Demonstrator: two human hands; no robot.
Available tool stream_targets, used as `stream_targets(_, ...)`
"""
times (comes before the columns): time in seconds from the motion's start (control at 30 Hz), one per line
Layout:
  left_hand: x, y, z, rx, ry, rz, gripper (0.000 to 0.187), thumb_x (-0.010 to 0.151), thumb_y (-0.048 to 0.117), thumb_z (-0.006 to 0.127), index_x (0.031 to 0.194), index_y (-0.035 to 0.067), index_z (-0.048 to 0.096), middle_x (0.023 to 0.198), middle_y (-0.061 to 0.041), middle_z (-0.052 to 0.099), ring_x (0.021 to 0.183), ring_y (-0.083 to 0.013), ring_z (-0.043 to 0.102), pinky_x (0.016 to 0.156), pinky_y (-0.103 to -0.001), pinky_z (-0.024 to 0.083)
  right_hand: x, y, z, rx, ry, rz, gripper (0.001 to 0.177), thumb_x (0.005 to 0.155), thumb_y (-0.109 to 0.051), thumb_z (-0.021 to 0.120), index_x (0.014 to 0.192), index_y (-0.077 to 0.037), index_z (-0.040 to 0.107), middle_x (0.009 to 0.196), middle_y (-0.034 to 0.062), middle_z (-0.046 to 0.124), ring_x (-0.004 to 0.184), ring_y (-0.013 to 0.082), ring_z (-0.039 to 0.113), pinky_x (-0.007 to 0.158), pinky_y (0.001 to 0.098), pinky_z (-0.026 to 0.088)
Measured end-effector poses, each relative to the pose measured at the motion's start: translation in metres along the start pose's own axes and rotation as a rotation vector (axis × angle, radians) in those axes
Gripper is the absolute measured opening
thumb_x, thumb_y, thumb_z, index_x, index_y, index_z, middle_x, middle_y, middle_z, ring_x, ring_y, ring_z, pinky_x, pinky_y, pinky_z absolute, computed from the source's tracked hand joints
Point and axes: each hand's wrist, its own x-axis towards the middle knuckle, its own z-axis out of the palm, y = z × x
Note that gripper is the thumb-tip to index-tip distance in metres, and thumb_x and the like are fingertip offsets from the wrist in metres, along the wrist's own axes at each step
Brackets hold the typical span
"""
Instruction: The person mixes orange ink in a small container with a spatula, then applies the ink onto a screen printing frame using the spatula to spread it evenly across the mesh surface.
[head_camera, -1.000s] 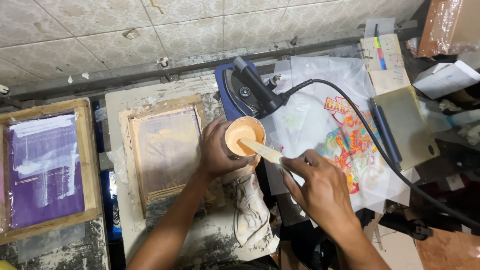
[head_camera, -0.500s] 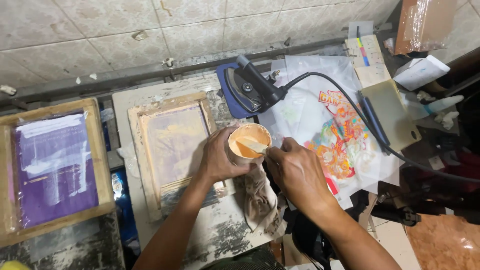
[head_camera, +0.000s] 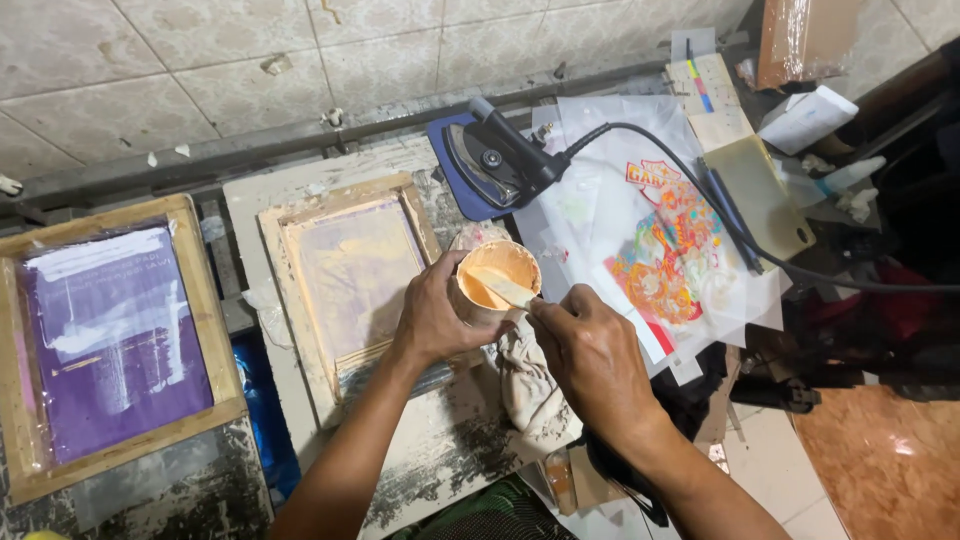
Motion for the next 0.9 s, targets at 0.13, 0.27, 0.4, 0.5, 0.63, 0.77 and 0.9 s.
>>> stream_targets(0.13, -0.010, 0.000, 0.001, -0.020, -0.013, -0.009, 0.084, 0.045, 0.042, 0.094, 0.117, 0.010, 0.063, 0.098, -0.019, 0.073, 0.097, -0.0441, 0.072, 0.085, -0.053, 0.056, -0.008, -0.002, 0.002, -0.022, 0.007, -0.011, 0.012, 0.095, -0.023, 0.068, 0.101, -0.019, 0.076, 0.076, 0.0111, 0.059, 0.065, 0.0386, 0.068, 0.054, 0.0461, 0.057)
stream_targets(0.27, -0.012, 0.005, -0.005, -0.067, -0.040, -0.026, 0.089, 0.044, 0.045, 0.095, 0.118, 0.007, 0.063, 0.099, -0.020, 0.074, 0.098, -0.0457, 0.072, 0.088, -0.053, 0.056, -0.007, -0.002, 0.005, 0.001, -0.004, 0.017, 0.012, 0.094, -0.023, 0.069, 0.102, -0.019, 0.077, 0.077, 0.0114, 0.060, 0.065, 0.0394, 0.068, 0.054, 0.0467, 0.056)
stream_targets(0.4, -0.018, 0.006, -0.010, -0.080, -0.042, -0.049, 0.090, 0.045, 0.047, 0.097, 0.117, 0.006, 0.062, 0.099, -0.020, 0.074, 0.099, -0.0455, 0.072, 0.090, -0.052, 0.056, -0.005, -0.004, 0.005, 0.017, -0.031, 0.038, 0.013, 0.092, -0.022, 0.070, 0.102, -0.020, 0.078, 0.077, 0.0105, 0.061, 0.064, 0.0396, 0.068, 0.054, 0.0473, 0.056)
stream_targets(0.5, -0.022, 0.002, -0.011, -0.065, -0.043, -0.050, 0.090, 0.045, 0.047, 0.097, 0.117, 0.006, 0.062, 0.100, -0.020, 0.074, 0.098, -0.0457, 0.072, 0.089, -0.054, 0.056, -0.006, -0.001, 0.009, 0.020, -0.044, 0.049, 0.013, 0.091, -0.022, 0.071, 0.102, -0.021, 0.079, 0.077, 0.0106, 0.062, 0.064, 0.0398, 0.068, 0.054, 0.0480, 0.056)
stream_targets(0.63, -0.027, -0.005, -0.010, -0.050, -0.048, -0.036, 0.089, 0.046, 0.047, 0.097, 0.117, 0.005, 0.062, 0.100, -0.020, 0.073, 0.099, -0.0452, 0.072, 0.090, -0.054, 0.056, -0.005, -0.007, 0.002, -0.004, -0.023, 0.062, 0.013, 0.092, -0.023, 0.070, 0.102, -0.021, 0.079, 0.078, 0.0112, 0.062, 0.065, 0.0398, 0.069, 0.055, 0.0477, 0.056)
stream_targets(0.77, -0.032, 0.004, -0.014, -0.032, -0.073, -0.081, 0.091, 0.046, 0.049, 0.096, 0.117, 0.005, 0.062, 0.099, -0.021, 0.073, 0.098, -0.0450, 0.072, 0.088, -0.053, 0.057, -0.014, -0.007, -0.003, 0.024, -0.009, 0.046, 0.014, 0.090, -0.022, 0.071, 0.102, -0.022, 0.079, 0.078, 0.0111, 0.063, 0.064, 0.0401, 0.069, 0.054, 0.0478, 0.056)
stream_targets(0.9, -0.033, 0.000, -0.013, -0.008, -0.063, -0.091, 0.092, 0.044, 0.051, 0.098, 0.117, 0.008, 0.062, 0.099, -0.018, 0.074, 0.098, -0.0418, 0.073, 0.087, -0.051, 0.059, -0.016, -0.014, -0.009, 0.012, 0.030, 0.030, 0.013, 0.092, -0.025, 0.070, 0.101, -0.023, 0.078, 0.078, 0.0097, 0.062, 0.066, 0.0386, 0.069, 0.054, 0.0453, 0.056)
